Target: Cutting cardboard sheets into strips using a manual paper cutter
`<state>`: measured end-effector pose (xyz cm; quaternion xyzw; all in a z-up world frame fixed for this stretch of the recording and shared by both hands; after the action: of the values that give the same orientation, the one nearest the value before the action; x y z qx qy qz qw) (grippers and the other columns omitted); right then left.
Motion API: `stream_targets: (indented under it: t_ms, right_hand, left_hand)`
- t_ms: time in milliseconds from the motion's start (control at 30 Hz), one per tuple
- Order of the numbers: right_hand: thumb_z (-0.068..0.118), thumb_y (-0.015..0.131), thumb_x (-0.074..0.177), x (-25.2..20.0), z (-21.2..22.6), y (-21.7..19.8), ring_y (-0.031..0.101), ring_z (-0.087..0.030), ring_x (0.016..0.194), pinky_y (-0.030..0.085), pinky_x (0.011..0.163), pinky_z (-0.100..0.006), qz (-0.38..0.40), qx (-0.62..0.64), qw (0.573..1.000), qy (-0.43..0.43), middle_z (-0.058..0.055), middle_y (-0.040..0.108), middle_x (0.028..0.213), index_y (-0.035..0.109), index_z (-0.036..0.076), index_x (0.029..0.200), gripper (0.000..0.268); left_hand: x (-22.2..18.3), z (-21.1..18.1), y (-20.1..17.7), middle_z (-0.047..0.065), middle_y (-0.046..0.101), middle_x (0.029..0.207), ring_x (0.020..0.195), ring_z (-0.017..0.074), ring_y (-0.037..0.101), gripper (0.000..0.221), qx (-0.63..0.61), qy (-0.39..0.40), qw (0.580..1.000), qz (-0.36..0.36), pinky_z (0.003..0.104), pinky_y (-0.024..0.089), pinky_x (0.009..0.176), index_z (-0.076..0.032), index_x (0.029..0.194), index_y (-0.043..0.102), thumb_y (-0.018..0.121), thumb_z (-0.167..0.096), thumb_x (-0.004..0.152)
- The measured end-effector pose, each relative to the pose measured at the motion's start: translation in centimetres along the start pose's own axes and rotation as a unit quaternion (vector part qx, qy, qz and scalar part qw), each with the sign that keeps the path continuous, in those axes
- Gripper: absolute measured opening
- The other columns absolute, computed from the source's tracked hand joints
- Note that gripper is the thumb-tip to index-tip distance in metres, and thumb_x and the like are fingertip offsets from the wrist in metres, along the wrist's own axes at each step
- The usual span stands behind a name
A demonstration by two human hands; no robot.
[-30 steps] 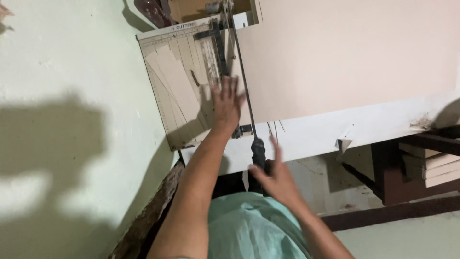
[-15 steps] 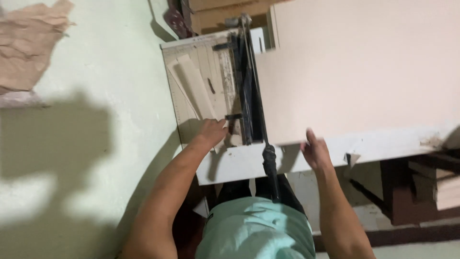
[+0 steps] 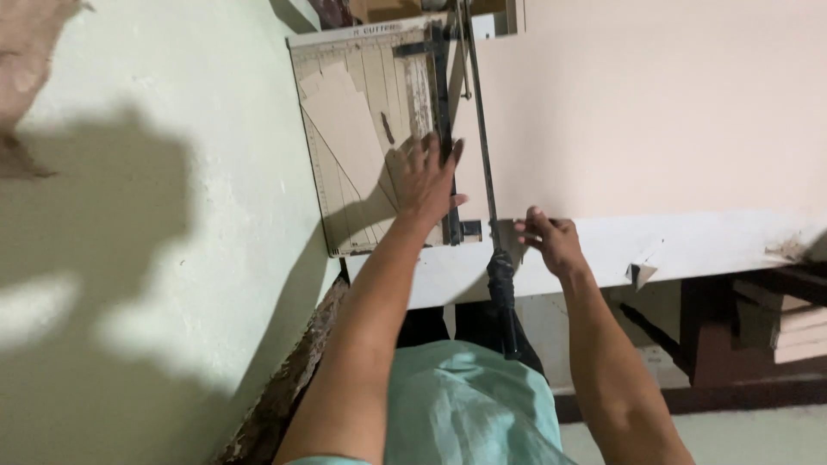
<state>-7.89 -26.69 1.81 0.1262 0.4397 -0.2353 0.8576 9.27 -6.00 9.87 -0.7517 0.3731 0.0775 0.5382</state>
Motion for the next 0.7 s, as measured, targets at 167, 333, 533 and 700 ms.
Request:
stream_targets:
  t_ms: [167,333,533,700]
  right_hand:
    - [0.039,0.066,0.104,1.4,-0.7,-1.1,0.073,-0.034,0.073,0.063,0.069,-0.052,0.036,-0.256,0.963,0.073,-0.02,0.071,0.08,0.073,-0.003,0.105,0.042]
    - [0.056,0.044,0.1,-15.8,11.3,8.2,0.076,-0.038,0.077,0.059,0.071,-0.047,0.027,-0.491,0.87,-0.042,-0.022,0.077,0.089,0.044,0.024,0.144,0.055]
    - [0.02,0.056,0.094,-12.6,-4.3,7.9,0.075,-0.048,0.083,0.059,0.072,-0.056,0.001,-0.606,0.786,-0.122,-0.029,0.073,0.091,0.009,0.007,0.164,0.085]
    - [0.012,0.059,0.091,-10.6,-5.9,6.1,0.074,-0.048,0.08,0.058,0.069,-0.057,-0.02,-0.588,0.784,-0.196,-0.027,0.073,0.098,0.004,0.012,0.167,0.093]
  left_hand:
    - [2.5,-0.9,3.5,0.024,0.0,0.168,0.153,0.0499,0.001,0.11,0.147,-0.099,0.98,0.086,0.082,0.013,0.111,-0.02,0.165,0.007,0.081,-0.041,0.086]
    - [2.7,-1.6,2.7,0.022,-0.002,0.169,0.153,0.0491,0.003,0.103,0.18,-0.115,0.972,0.098,0.08,0.02,0.11,-0.018,0.164,0.014,0.079,-0.042,0.088]
    - [4.7,0.1,6.7,0.027,-0.005,0.166,0.151,0.0546,0.0,0.119,0.147,-0.106,0.981,0.073,0.089,0.01,0.105,-0.019,0.164,0.006,0.086,-0.038,0.08]
    - [4.2,-0.2,5.5,0.029,0.001,0.166,0.15,0.0561,0.003,0.118,0.126,-0.091,0.987,0.042,0.088,0.005,0.105,-0.016,0.164,0.01,0.088,-0.034,0.078]
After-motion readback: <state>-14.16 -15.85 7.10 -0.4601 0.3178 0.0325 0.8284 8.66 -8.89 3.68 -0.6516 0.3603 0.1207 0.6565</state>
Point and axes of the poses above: each hand's wrist, its own x-axis towards the middle knuckle, its own y-axis out of the palm, z = x × y, the point moved 3 cm from there along x, towards the middle knuckle
